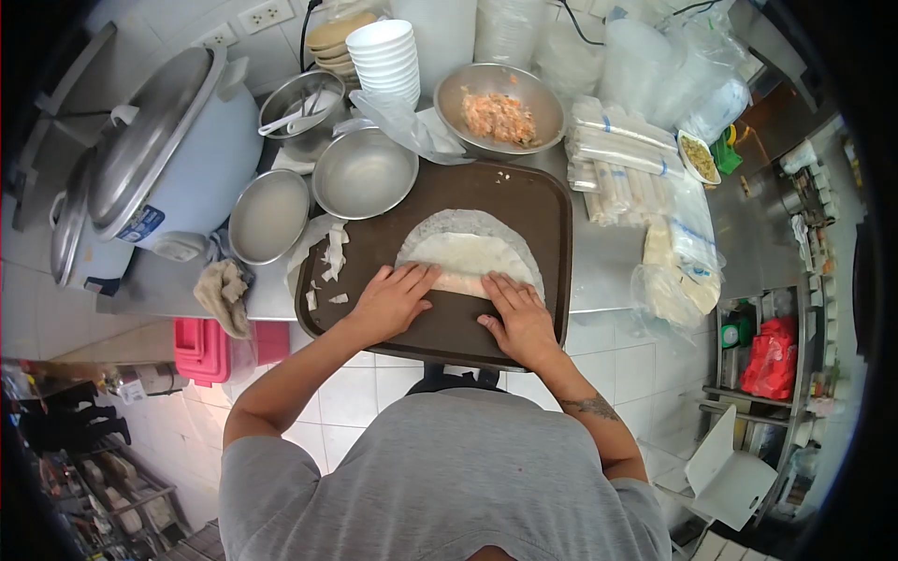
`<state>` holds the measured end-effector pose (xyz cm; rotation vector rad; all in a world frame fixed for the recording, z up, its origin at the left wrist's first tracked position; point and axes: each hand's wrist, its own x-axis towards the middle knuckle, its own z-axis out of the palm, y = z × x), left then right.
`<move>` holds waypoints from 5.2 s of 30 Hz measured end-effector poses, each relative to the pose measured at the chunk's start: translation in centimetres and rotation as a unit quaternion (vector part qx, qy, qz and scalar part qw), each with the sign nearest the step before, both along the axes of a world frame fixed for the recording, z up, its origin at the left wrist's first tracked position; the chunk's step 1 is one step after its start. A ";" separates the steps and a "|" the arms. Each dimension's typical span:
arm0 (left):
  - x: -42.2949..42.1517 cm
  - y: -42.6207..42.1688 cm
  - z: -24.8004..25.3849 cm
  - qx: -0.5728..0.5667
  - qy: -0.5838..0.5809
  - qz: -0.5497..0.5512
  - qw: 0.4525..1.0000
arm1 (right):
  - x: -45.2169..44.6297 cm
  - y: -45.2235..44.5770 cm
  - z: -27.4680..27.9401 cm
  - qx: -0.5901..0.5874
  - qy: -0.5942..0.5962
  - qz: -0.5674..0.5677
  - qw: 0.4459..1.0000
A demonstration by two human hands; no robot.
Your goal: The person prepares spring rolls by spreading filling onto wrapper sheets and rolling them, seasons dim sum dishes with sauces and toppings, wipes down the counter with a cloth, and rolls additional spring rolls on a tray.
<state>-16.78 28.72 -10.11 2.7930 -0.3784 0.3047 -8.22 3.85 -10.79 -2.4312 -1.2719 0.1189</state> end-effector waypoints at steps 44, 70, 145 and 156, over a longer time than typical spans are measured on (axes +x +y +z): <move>2.9 -2.2 0.2 -0.046 0.038 -0.042 0.997 | 1.6 3.6 -0.3 0.135 -0.008 0.016 0.991; 2.5 -1.4 0.4 -0.055 0.061 0.003 0.997 | 3.1 3.4 0.7 0.090 0.022 0.067 0.993; 5.6 -1.7 -1.2 -0.184 0.073 -0.026 0.980 | 6.1 -2.3 -0.1 0.139 0.075 -0.019 0.987; 7.0 -0.4 -1.9 -0.281 0.128 0.006 0.951 | 6.0 -0.1 1.1 0.138 -0.025 -0.035 0.989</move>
